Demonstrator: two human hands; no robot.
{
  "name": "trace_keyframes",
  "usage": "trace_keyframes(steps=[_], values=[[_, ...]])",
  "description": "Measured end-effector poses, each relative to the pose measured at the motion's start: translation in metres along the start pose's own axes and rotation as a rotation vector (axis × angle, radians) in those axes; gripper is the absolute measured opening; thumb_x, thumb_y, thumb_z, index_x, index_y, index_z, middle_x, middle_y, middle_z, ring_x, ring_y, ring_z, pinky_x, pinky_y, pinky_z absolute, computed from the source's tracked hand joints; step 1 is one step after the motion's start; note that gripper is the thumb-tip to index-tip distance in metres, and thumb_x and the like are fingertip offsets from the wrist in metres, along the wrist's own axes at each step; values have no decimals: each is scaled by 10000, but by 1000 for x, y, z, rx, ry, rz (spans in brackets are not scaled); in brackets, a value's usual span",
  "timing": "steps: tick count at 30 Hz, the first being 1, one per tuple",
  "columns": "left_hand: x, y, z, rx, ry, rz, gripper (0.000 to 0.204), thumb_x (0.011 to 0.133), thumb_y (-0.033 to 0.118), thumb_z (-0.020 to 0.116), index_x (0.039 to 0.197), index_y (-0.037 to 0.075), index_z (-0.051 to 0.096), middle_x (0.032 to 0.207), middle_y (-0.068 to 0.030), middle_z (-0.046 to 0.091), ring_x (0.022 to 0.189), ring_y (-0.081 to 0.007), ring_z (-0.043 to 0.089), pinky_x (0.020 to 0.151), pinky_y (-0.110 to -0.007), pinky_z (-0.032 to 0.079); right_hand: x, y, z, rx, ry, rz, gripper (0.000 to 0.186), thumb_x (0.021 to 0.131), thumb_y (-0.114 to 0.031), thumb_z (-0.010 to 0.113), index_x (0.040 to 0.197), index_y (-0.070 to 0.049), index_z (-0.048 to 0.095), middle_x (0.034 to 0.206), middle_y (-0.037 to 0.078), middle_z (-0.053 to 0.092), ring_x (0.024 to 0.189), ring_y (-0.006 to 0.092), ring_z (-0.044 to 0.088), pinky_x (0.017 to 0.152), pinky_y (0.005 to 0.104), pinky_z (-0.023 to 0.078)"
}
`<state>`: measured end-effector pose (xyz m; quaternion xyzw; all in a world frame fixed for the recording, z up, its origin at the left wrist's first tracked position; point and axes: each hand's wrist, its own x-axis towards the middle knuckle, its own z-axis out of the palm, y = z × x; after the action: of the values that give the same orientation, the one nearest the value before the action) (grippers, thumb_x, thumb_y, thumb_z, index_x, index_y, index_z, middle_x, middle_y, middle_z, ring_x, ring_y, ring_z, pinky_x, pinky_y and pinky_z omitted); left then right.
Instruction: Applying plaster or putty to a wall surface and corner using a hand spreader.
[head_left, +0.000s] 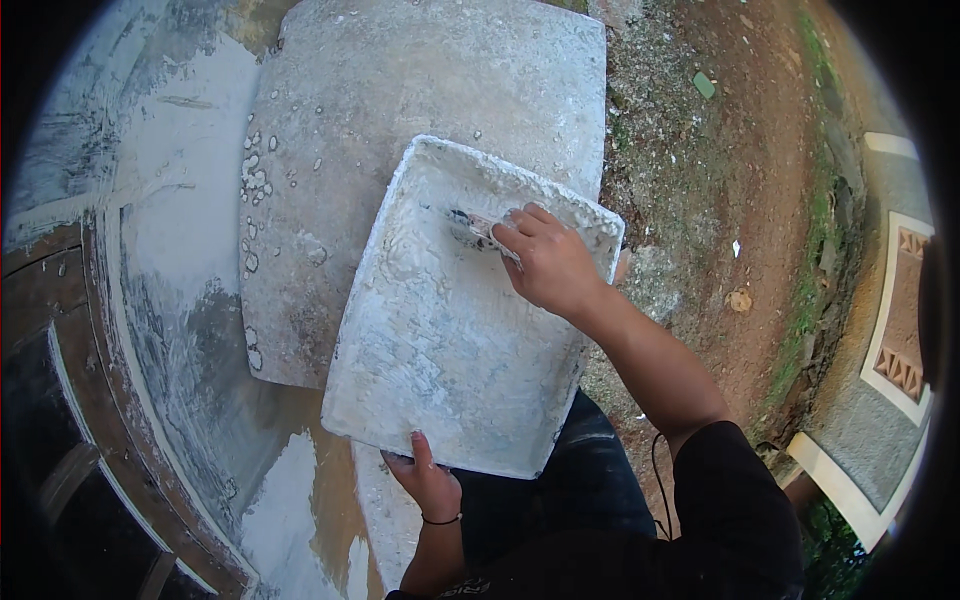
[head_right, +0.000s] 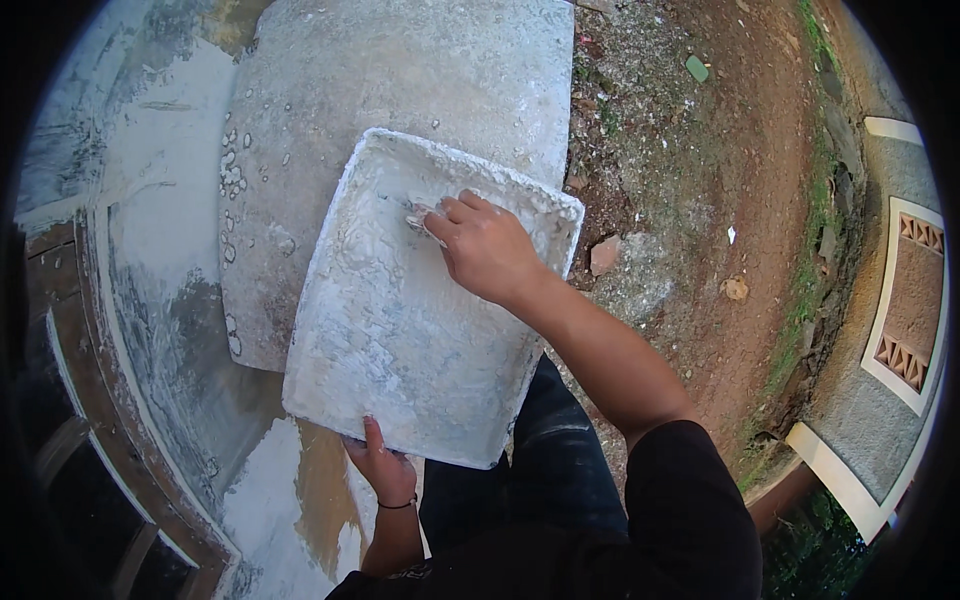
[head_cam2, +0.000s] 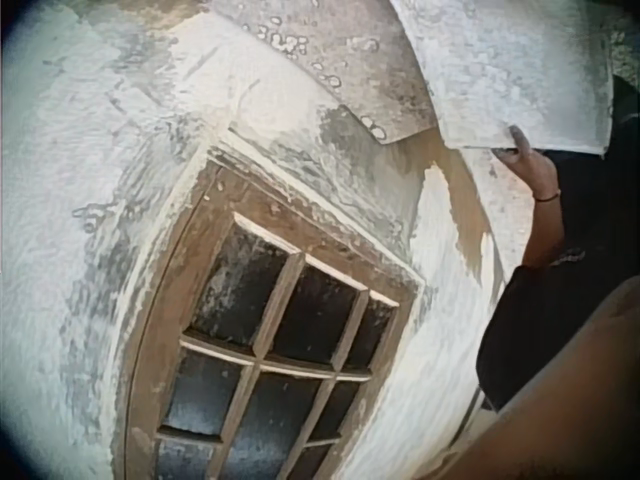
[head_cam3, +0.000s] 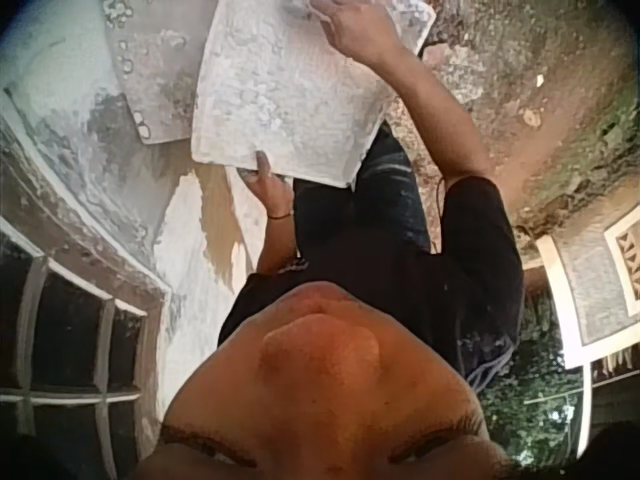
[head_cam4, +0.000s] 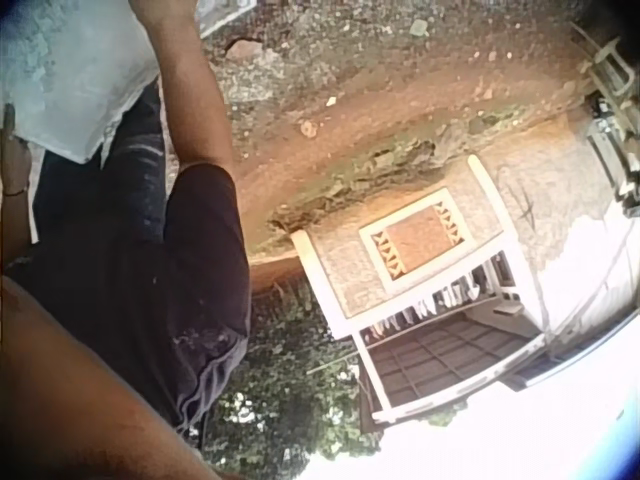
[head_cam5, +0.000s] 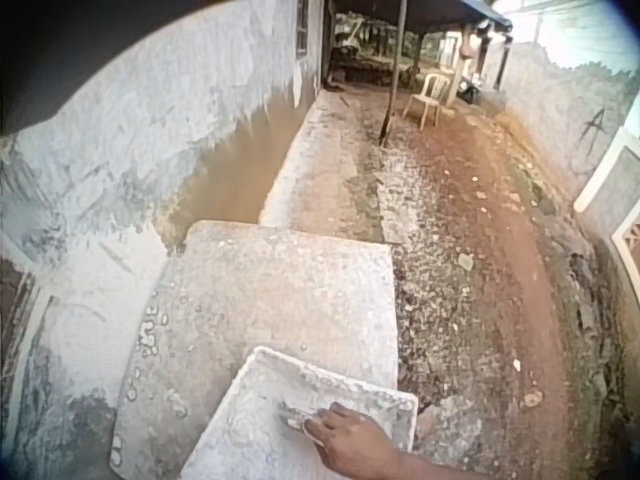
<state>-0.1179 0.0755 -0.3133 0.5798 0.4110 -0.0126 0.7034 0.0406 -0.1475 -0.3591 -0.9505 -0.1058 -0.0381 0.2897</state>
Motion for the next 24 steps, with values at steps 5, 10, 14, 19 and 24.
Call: trace_keyframes(steps=[5, 10, 14, 19, 24], values=[[-6, -5, -3, 36, -2, 3, 538, 828, 70, 495, 1284, 12, 216, 1257, -141, 356, 1113, -244, 403, 921, -354, 357, 28, 1, 28, -46, -97, 41, 290, 686, -28, 505, 967, -68, 569, 873, 72, 549, 883, 231, 515, 681, 341, 467], [-8, -9, -7, 73, 5, 24, 490, 847, 107, 488, 1270, 34, 253, 1235, -125, 388, 1085, -233, 433, 889, -350, 389, 4, -20, 27, 100, -131, -84, 314, 683, -19, 509, 988, -57, 572, 865, 68, 559, 868, 226, 523, 690, 332, 469], [-11, -10, -8, 50, -15, 3, 465, 850, 105, 485, 1255, 25, 270, 1221, -126, 399, 1071, -231, 445, 882, -347, 395, 9, -23, 3, 124, -67, -32, 257, 683, -41, 530, 933, -59, 584, 855, 66, 564, 842, 220, 530, 674, 317, 471], [-17, -5, -6, 54, -19, 13, 455, 850, 110, 487, 1245, 15, 284, 1212, -125, 407, 1066, -226, 449, 878, -345, 395, 4, -39, 12, 87, -78, -277, 232, 684, -68, 523, 908, -72, 580, 859, 61, 552, 841, 216, 521, 682, 313, 464], [-21, -2, -5, 62, -62, 44, 453, 850, 116, 489, 1240, 5, 287, 1210, -124, 409, 1067, -223, 448, 887, -344, 388, -24, -19, 8, 138, -272, -245, 274, 630, -42, 572, 903, -57, 577, 849, 73, 556, 846, 236, 525, 702, 332, 462]])
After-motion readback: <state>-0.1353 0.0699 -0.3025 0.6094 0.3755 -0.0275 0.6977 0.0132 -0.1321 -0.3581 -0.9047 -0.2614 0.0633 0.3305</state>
